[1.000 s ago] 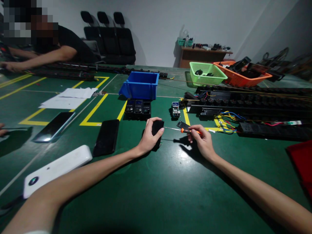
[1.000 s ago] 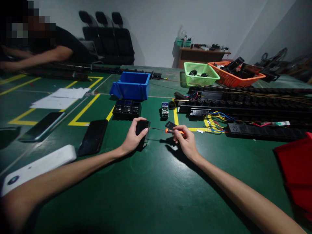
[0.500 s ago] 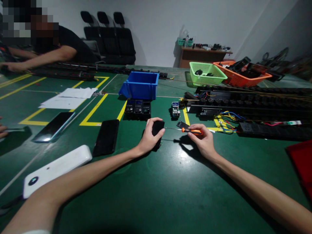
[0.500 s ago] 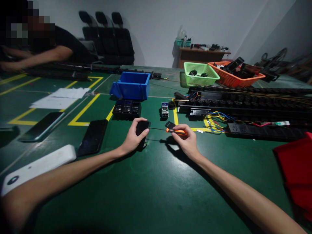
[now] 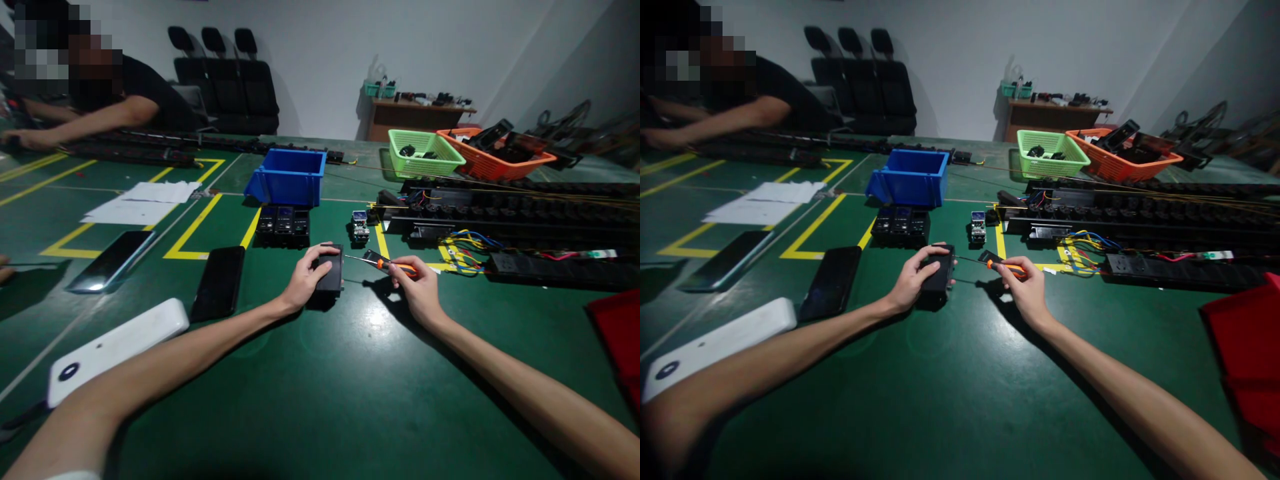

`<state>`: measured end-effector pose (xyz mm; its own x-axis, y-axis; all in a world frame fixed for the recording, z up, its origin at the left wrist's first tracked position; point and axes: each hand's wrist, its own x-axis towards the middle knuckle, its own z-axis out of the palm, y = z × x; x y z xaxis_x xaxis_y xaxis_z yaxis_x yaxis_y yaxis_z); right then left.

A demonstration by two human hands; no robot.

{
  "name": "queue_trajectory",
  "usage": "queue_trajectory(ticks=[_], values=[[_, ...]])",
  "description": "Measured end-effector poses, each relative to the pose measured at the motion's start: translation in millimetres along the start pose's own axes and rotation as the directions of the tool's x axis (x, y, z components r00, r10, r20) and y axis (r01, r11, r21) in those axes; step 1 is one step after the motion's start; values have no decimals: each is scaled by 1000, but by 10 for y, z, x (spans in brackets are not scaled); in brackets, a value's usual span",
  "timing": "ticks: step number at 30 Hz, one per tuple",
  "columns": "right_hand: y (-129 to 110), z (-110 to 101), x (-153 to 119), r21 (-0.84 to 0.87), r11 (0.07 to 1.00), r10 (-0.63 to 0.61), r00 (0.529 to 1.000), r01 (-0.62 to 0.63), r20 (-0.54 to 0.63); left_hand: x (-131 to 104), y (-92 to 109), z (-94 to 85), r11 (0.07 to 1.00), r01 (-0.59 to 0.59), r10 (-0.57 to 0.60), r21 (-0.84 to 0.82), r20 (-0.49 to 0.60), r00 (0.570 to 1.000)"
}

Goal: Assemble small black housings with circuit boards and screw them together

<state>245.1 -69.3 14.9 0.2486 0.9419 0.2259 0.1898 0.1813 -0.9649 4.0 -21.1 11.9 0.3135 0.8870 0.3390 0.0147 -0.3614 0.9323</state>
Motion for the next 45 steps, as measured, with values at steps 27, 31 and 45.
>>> queue_trajectory(ticks=[27,31,45], values=[[43,-16,-11,6,1000,11,1000,-11,9,-10,-50,64,810,298,-308,-505,66,949],[25,-17,-31,-12,1000,15,999,-15,34,18,-14,51,779,310,-333,-545,60,941],[-27,-7,-61,42,999,-20,996,16,91,13,143,52,752,378,-399,-540,83,913]])
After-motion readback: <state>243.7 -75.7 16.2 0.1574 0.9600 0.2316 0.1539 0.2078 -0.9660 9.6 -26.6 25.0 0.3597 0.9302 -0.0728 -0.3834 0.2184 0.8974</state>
